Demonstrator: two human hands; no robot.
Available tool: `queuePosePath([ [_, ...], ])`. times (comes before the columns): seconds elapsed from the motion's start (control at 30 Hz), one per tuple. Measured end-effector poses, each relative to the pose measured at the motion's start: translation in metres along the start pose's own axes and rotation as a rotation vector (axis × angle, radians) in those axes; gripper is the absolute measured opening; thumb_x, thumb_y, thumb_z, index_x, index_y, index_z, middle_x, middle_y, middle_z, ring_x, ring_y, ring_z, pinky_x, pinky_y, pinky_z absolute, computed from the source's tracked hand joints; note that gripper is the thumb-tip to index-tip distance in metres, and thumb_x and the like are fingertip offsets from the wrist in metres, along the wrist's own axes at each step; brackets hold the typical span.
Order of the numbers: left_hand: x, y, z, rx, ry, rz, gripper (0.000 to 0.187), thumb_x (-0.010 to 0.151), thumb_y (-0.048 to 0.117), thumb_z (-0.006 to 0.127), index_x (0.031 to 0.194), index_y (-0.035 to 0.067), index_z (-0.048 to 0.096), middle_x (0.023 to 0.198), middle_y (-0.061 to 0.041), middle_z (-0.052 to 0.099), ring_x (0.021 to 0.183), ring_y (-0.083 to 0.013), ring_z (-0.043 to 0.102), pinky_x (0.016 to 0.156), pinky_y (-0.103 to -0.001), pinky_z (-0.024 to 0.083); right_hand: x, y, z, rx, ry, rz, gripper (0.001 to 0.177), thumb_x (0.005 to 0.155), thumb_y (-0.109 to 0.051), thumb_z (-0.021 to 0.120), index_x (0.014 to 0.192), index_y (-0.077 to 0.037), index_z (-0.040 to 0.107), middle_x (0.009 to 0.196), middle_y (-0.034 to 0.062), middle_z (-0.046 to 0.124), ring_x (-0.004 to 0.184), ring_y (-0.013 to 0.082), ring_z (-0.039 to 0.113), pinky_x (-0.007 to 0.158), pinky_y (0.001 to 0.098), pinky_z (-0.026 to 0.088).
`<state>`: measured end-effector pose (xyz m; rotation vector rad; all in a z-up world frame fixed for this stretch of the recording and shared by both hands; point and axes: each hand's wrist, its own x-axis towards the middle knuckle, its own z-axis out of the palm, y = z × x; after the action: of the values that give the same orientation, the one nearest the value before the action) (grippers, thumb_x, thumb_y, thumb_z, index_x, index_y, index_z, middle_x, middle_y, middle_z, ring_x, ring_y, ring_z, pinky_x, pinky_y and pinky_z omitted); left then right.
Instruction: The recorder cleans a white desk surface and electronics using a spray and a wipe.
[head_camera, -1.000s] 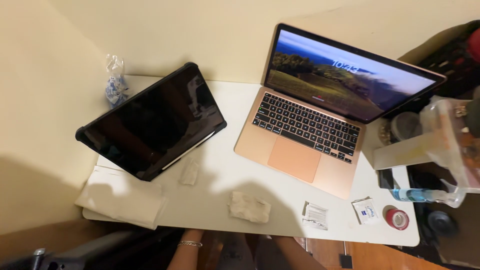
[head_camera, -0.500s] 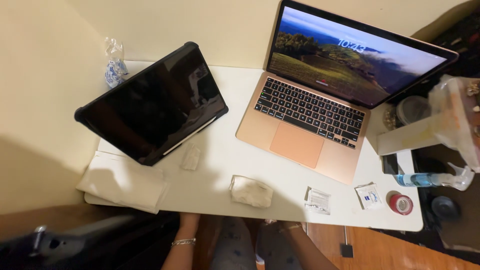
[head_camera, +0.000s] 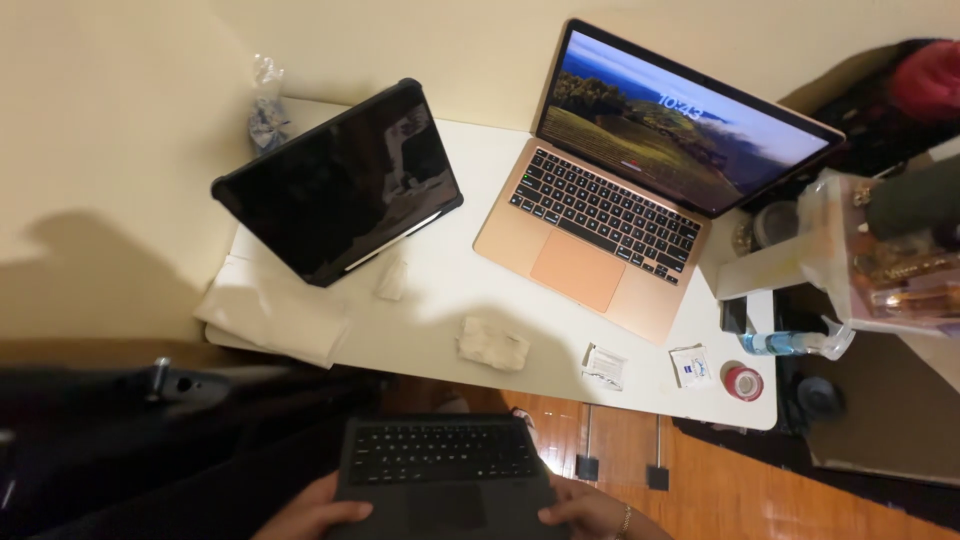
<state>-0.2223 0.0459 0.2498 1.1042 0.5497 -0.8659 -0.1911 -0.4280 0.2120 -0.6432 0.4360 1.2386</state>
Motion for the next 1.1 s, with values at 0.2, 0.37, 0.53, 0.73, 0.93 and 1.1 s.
queuePosePath([
  [0.2, -0.088, 0.05, 0.034, 0.078, -0.076, -0.132, 0.079, 0.082, 0.006, 0.08, 0.152, 0.005, 0.044, 0.144, -0.011, 0.066, 0.135, -0.0217, 0.062, 0.114, -0.039, 0.048, -0.042, -0.065, 0.08, -0.072, -0.032, 0.274, 0.081, 0.084, 0.008, 0.069, 0.158, -0.004, 0.037, 0.139, 0.0159, 0.067, 0.116, 0.0205, 0.073, 0.092, 0.0309, 0.064],
  [0.37, -0.1, 0.064, 0.061, 0.179, -0.014, -0.017, 0.079, 0.08, 0.004, 0.082, 0.151, 0.007, 0.047, 0.14, -0.01, 0.069, 0.129, -0.0205, 0.065, 0.11, -0.039, 0.053, -0.061, -0.095, 0.113, -0.509, 0.029, 0.065, 0.076, 0.084, -0.007, 0.069, 0.151, -0.014, 0.036, 0.124, 0.0109, 0.069, 0.099, 0.0213, 0.074, 0.077, 0.04, 0.065],
  [0.53, -0.022, 0.084, 0.113, 0.135, 0.124, 0.353, 0.078, 0.077, -0.004, 0.078, 0.148, 0.006, 0.047, 0.135, -0.01, 0.068, 0.123, -0.0214, 0.064, 0.106, -0.039, 0.051, -0.057, -0.119, 0.076, -0.347, 0.263, -0.378, 0.061, 0.092, -0.01, 0.062, 0.15, -0.014, 0.043, 0.128, 0.0038, 0.069, 0.112, 0.0167, 0.068, 0.092, 0.0366, 0.06],
  [0.73, 0.086, 0.147, 0.17, 0.081, 0.13, 0.567, 0.075, 0.075, -0.005, 0.074, 0.144, 0.006, 0.048, 0.129, -0.009, 0.068, 0.118, -0.0212, 0.064, 0.102, -0.036, 0.05, -0.055, -0.157, 0.034, -0.148, 0.628, -0.729, 0.041, 0.102, -0.018, 0.052, 0.14, -0.005, 0.057, 0.124, 0.0086, 0.071, 0.111, 0.018, 0.065, 0.092, 0.0307, 0.051],
  [0.93, 0.146, 0.204, 0.165, -0.011, 0.134, 0.615, 0.033, 0.102, 0.01, 0.062, 0.133, -0.003, 0.064, 0.118, -0.007, 0.07, 0.107, -0.0148, 0.063, 0.096, -0.03, 0.049, -0.062, -0.183, 0.046, 0.019, 0.545, -0.958, 0.035, 0.103, -0.015, 0.049, 0.136, -0.005, 0.057, 0.122, 0.0069, 0.07, 0.111, 0.0165, 0.065, 0.097, 0.0317, 0.049],
  [1.1, 0.145, 0.248, 0.154, -0.166, 0.283, 0.596, 0.035, 0.103, 0.014, 0.054, 0.137, 0.007, 0.06, 0.119, -0.013, 0.071, 0.094, -0.0179, 0.064, 0.087, -0.033, 0.053, -0.056, -0.2, 0.042, 0.007, 0.586, -1.031, 0.034, 0.104, -0.013, 0.05, 0.136, -0.005, 0.059, 0.121, 0.006, 0.07, 0.111, 0.0158, 0.064, 0.098, 0.0305, 0.048],
])
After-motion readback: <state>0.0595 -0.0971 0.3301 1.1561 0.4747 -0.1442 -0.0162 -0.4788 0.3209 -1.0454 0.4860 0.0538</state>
